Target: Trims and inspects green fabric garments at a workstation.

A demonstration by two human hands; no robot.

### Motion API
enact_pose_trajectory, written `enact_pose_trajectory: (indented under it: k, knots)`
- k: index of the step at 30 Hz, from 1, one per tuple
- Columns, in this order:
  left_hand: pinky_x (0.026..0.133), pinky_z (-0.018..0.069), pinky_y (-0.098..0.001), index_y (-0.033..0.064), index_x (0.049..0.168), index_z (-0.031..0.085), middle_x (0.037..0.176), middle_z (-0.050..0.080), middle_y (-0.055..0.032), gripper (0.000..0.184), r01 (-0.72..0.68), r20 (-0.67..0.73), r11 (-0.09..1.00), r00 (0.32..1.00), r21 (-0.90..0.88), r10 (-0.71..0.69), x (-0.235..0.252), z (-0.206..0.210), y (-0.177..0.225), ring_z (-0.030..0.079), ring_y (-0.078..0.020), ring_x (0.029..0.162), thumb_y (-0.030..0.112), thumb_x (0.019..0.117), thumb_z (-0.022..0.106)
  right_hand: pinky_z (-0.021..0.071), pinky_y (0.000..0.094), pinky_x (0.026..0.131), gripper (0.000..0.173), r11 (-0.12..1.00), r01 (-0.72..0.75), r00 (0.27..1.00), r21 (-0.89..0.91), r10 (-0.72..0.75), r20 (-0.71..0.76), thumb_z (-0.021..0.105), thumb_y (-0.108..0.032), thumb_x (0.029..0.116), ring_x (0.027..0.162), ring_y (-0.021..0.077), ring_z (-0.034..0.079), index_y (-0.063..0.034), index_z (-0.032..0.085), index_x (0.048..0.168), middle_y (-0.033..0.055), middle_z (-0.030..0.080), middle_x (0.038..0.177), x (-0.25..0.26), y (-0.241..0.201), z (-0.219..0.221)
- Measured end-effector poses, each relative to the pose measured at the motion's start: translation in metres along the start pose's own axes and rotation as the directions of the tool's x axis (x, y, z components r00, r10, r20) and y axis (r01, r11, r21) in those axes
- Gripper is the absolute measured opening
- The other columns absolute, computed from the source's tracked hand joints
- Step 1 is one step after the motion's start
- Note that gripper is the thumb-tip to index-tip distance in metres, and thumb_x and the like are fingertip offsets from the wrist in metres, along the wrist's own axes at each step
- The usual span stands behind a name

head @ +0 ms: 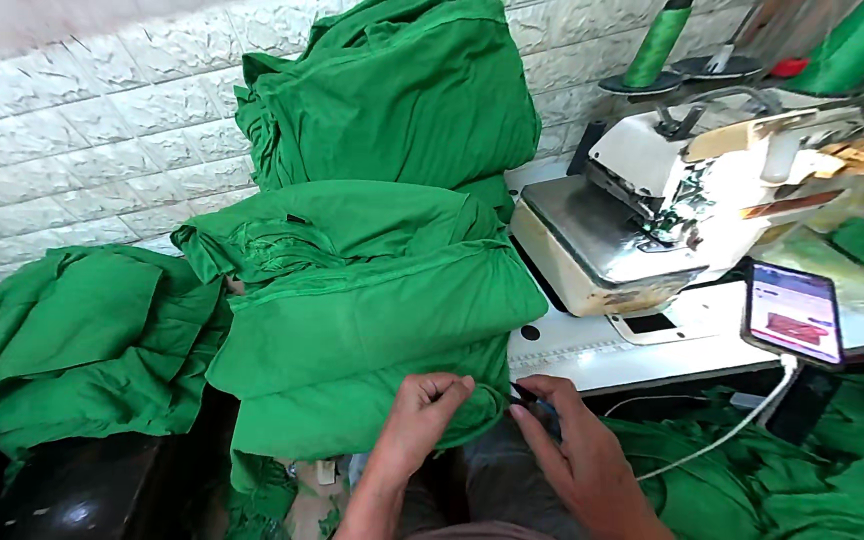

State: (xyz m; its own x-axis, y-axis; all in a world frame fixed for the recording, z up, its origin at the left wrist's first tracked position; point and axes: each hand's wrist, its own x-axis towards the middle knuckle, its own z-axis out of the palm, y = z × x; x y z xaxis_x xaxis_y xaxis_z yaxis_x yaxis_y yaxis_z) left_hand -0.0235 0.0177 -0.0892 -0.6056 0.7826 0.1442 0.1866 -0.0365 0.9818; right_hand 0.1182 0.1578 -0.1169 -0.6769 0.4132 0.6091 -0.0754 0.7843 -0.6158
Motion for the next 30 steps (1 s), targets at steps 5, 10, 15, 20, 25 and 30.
enact_pose_trajectory:
  k: [5,10,15,20,25,30]
  knots:
    - [0.054,0.0383,-0.0171,0.0083,0.073,0.067,0.062,0.053,0.0086,0.033,-0.027,-0.026,1.0,0.999,0.001,0.027,-0.001,0.004,-0.002,0.047,0.0022,0.056,0.015,0.1024,0.056,0.0552,0.0187,0.071,0.029,0.999,0.031,0.999,-0.01,-0.031,0.025,0.055,-0.029,0.1032,0.08,0.0074,0.064,-0.0048,0.064,0.116,0.007,0.068,0.097,-0.003,-0.002,0.008]
    - [0.054,0.039,-0.0171,0.0074,0.075,0.068,0.063,0.054,0.0078,0.031,-0.035,-0.03,0.999,0.999,0.029,0.036,-0.002,0.004,-0.005,0.048,0.0021,0.057,0.016,0.1026,0.057,0.0553,0.0198,0.071,0.029,0.998,0.04,0.999,-0.046,-0.039,0.023,0.055,-0.029,0.1023,0.08,0.008,0.064,-0.0051,0.066,0.115,0.0062,0.068,0.096,-0.002,-0.003,0.011]
    - [0.054,0.0393,-0.017,0.0067,0.076,0.069,0.064,0.055,0.0075,0.031,-0.041,-0.037,0.998,0.998,0.05,0.043,-0.001,0.004,-0.005,0.048,0.0021,0.058,0.016,0.1028,0.057,0.056,0.0216,0.071,0.028,0.996,0.05,0.999,-0.071,-0.049,0.009,0.057,-0.028,0.1006,0.081,0.0097,0.066,-0.0053,0.067,0.113,0.0066,0.069,0.096,-0.002,-0.002,0.01]
    - [0.054,0.039,-0.017,0.0072,0.074,0.068,0.064,0.054,0.0078,0.032,-0.036,-0.027,0.998,0.999,0.044,0.037,-0.001,0.003,-0.007,0.048,0.002,0.058,0.016,0.1028,0.056,0.0547,0.0186,0.072,0.027,0.998,0.052,0.999,-0.029,-0.052,0.006,0.057,-0.029,0.1008,0.081,0.0069,0.064,-0.0055,0.066,0.113,0.0058,0.069,0.096,-0.002,0.001,0.014]
    - [0.055,0.0395,-0.0163,0.0071,0.076,0.069,0.064,0.055,0.0084,0.031,-0.021,-0.011,0.999,1.0,0.035,0.021,-0.002,0.002,-0.005,0.048,0.0026,0.058,0.016,0.1028,0.056,0.0525,0.0145,0.073,0.026,0.994,0.093,0.996,0.064,-0.093,-0.001,0.06,-0.028,0.1006,0.081,0.0039,0.062,-0.0064,0.065,0.113,0.0059,0.068,0.096,-0.003,0.007,0.02]
    - [0.054,0.0381,-0.0163,0.0072,0.075,0.067,0.063,0.053,0.008,0.032,-0.03,-0.016,0.999,0.999,0.041,0.031,-0.001,0.003,-0.008,0.047,0.0023,0.057,0.017,0.1033,0.056,0.0555,0.0139,0.073,0.023,0.84,-0.041,0.998,0.541,0.003,0.071,0.064,-0.021,0.0988,0.086,-0.0013,0.065,-0.012,0.062,0.12,-0.0044,0.07,0.102,0.0,0.004,0.018]
